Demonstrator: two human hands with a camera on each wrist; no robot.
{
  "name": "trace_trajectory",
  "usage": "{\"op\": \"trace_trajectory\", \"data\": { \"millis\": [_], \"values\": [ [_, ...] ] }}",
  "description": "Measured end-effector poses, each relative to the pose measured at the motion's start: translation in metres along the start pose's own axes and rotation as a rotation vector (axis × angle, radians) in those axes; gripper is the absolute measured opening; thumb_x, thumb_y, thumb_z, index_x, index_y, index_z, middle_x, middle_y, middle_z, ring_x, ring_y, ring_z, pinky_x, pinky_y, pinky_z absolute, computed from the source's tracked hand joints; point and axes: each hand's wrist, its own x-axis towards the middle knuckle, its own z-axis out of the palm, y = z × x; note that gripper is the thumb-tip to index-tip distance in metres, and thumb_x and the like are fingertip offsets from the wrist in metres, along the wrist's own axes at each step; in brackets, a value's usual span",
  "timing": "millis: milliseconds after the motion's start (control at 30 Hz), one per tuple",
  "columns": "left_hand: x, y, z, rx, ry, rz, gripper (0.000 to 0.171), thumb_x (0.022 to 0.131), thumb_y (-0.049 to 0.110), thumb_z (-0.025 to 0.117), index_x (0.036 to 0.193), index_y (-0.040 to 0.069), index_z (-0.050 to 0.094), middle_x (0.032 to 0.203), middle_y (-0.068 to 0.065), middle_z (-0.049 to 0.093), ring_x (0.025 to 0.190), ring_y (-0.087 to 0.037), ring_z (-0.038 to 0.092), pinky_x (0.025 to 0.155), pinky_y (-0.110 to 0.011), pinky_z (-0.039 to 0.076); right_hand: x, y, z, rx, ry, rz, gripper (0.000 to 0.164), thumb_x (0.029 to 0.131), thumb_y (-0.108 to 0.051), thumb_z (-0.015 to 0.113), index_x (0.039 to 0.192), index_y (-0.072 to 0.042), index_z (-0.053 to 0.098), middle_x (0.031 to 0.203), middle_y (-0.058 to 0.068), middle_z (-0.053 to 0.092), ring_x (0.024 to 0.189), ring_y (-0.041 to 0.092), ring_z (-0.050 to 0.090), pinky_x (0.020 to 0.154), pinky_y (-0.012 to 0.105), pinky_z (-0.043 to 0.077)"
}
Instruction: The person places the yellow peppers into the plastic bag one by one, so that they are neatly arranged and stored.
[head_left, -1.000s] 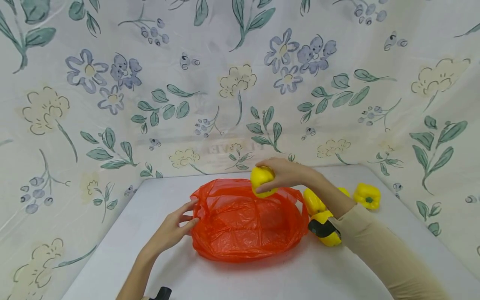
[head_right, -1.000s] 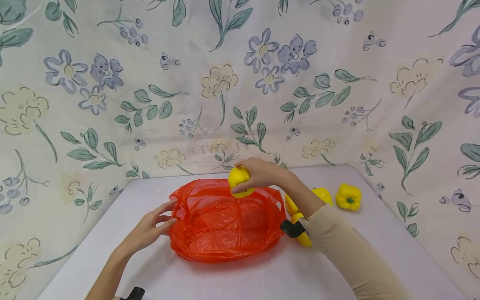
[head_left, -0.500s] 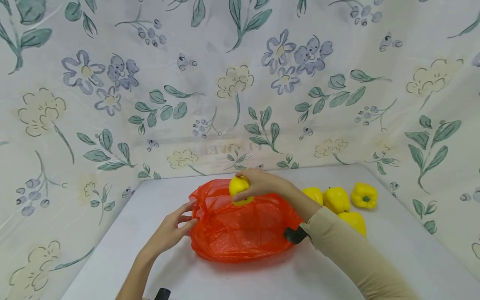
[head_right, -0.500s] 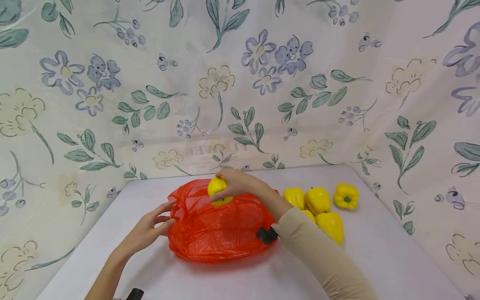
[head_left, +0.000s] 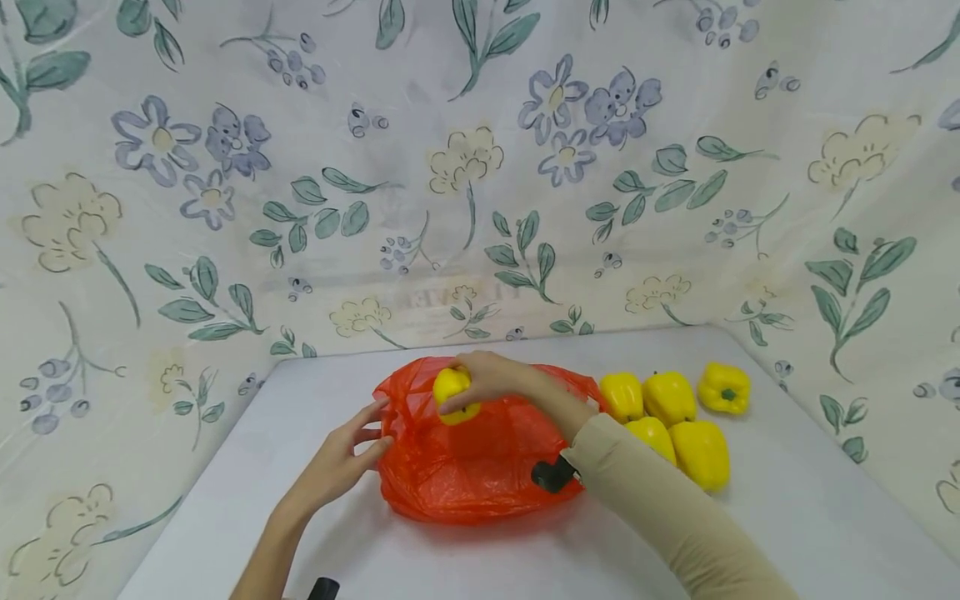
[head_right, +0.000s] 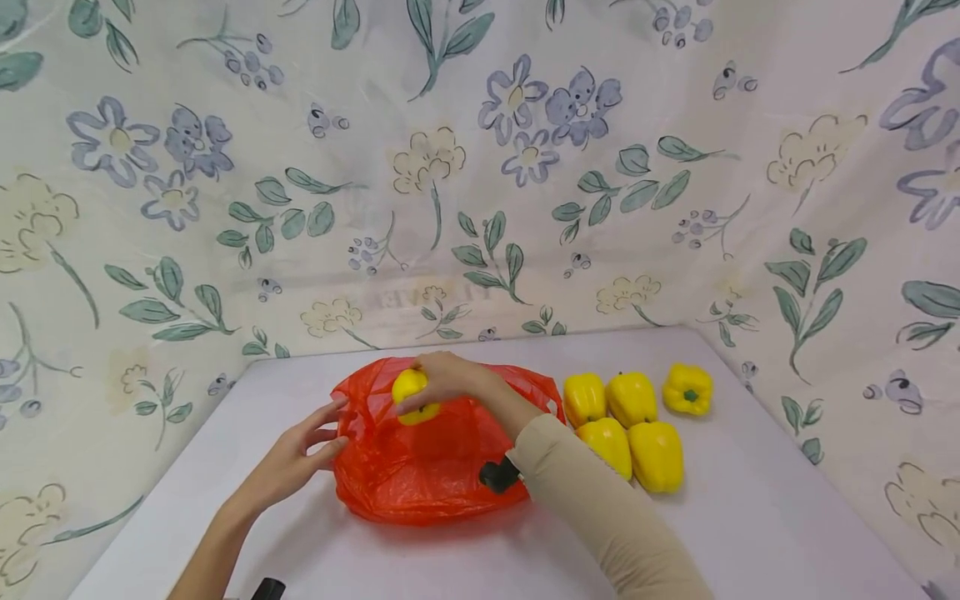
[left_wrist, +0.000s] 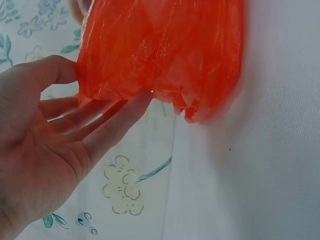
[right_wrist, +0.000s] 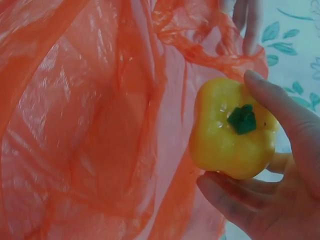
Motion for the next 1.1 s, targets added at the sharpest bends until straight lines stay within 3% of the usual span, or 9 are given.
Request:
{"op": "trace_trajectory", "data": {
  "millis": [300, 700, 1100],
  "values": [
    [0.000, -0.001, -0.004, 0.003, 0.003, 0.016, 0.062, 0.097, 0.019, 0.061, 0.152, 0.017, 0.034, 0.143, -0.021, 0.050, 0.123, -0.043, 0.056, 0.076, -0.028, 0.061, 0.019, -0.007, 0.021, 0.007, -0.007, 0.087, 0.076, 0.078, -0.050, 0.078, 0.139, -0.016, 0.049, 0.114, -0.004, 0.059, 0.099, 0.015, 0.055, 0.080, 0.026, 0.052],
    [-0.001, 0.002, -0.004, -0.013, -0.006, 0.021, 0.061, 0.097, 0.016, 0.060, 0.153, 0.014, 0.034, 0.143, -0.021, 0.050, 0.125, -0.044, 0.054, 0.076, -0.027, 0.061, 0.033, -0.007, 0.036, 0.033, 0.008, 0.165, 0.076, 0.076, -0.047, 0.081, 0.139, -0.019, 0.049, 0.120, -0.003, 0.059, 0.104, 0.016, 0.054, 0.084, 0.029, 0.054],
    [-0.002, 0.001, -0.003, -0.004, -0.010, 0.010, 0.062, 0.096, 0.013, 0.062, 0.152, 0.015, 0.036, 0.144, -0.019, 0.050, 0.125, -0.044, 0.055, 0.076, -0.027, 0.061, 0.039, -0.004, 0.048, 0.096, 0.012, 0.173, 0.073, 0.077, -0.041, 0.082, 0.136, -0.015, 0.048, 0.121, 0.000, 0.058, 0.107, 0.018, 0.054, 0.092, 0.034, 0.054]
  ]
}}
